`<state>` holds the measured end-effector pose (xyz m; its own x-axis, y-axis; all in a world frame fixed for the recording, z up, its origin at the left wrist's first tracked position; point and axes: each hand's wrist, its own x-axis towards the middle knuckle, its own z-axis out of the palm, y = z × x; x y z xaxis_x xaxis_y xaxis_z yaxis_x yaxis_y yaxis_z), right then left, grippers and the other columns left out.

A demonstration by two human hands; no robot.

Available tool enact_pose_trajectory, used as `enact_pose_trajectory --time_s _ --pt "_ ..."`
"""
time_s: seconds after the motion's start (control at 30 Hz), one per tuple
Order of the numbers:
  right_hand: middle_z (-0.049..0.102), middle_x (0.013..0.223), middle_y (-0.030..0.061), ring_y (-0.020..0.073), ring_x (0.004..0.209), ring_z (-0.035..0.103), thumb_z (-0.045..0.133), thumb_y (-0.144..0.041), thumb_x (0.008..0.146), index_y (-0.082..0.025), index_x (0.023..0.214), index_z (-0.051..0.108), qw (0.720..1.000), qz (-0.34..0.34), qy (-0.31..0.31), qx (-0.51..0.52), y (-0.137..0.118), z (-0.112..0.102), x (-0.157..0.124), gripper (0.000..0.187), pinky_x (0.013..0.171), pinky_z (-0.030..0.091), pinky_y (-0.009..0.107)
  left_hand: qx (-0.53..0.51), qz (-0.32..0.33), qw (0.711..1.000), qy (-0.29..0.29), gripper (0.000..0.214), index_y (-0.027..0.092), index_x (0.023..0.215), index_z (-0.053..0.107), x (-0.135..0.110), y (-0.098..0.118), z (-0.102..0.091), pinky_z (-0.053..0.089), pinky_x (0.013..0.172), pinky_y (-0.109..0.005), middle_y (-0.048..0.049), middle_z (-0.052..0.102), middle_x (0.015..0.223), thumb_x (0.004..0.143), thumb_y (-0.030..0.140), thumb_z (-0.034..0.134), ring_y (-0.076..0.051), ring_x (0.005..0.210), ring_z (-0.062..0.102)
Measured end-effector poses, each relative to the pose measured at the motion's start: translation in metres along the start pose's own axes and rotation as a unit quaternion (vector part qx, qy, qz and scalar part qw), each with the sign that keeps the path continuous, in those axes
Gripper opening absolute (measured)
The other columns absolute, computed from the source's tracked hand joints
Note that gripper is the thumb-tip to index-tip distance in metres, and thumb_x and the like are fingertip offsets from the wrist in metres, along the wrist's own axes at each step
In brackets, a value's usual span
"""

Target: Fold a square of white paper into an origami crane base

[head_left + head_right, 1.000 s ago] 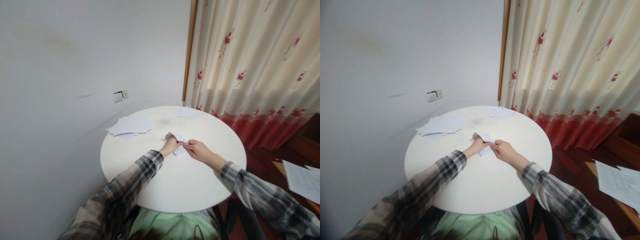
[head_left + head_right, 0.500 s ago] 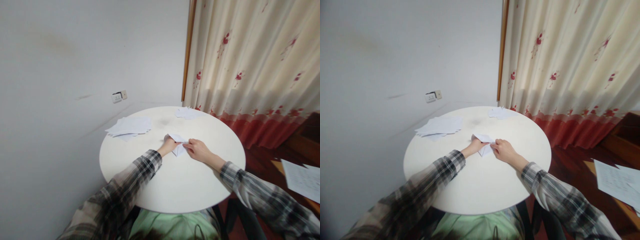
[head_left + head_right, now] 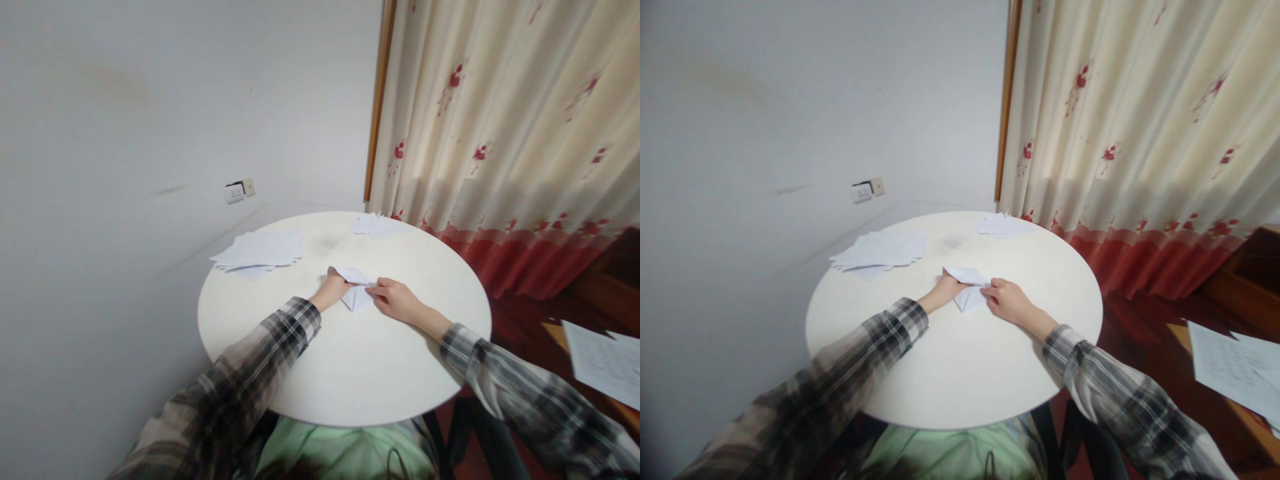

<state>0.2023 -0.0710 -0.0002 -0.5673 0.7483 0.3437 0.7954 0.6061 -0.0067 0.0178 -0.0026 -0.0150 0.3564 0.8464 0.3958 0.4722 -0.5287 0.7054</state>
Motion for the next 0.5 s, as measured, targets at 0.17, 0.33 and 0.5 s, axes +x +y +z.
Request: enact_pose_trajectory --time_s 0.17,0.33,0.5 --pt "0.052 0.077 0.0046 0.0134 0.071 0.048 0.043 -0.017 0.08 -0.019 0.107 0.059 1.0 -0.005 0.003 0.0 -0.0027 -0.001 0.0011 0.032 0.065 0.035 0.022 0.035 -0.011 0.999 -0.004 0.02 0.011 0.087 0.065 -0.0005 0.0004 -0.0003 0.044 0.088 -0.031 -0.0091 0.066 0.098 0.068 0.007 0.062 -0.018 0.095 0.059" --pt "0.051 0.079 0.006 0.0148 0.073 0.047 0.041 -0.017 0.081 -0.018 0.108 0.058 1.0 -0.011 0.002 -0.023 -0.0073 -0.0052 0.0013 0.032 0.065 0.034 0.024 0.039 -0.014 0.999 -0.012 0.021 0.011 0.09 0.065 -0.0016 0.0041 -0.0019 0.042 0.092 -0.033 -0.0102 0.064 0.101 0.069 0.008 0.062 -0.02 0.098 0.058" --pt "0.051 0.08 0.0069 0.0157 0.074 0.046 0.04 -0.017 0.082 -0.018 0.116 0.053 0.999 -0.007 -0.006 -0.033 -0.0087 -0.0054 0.0017 0.037 0.067 0.034 0.026 0.022 -0.027 0.999 -0.013 0.021 0.013 0.087 0.065 -0.0008 0.0063 -0.0026 0.041 0.092 -0.033 -0.0083 0.065 0.1 0.067 0.008 0.064 -0.019 0.098 0.058"
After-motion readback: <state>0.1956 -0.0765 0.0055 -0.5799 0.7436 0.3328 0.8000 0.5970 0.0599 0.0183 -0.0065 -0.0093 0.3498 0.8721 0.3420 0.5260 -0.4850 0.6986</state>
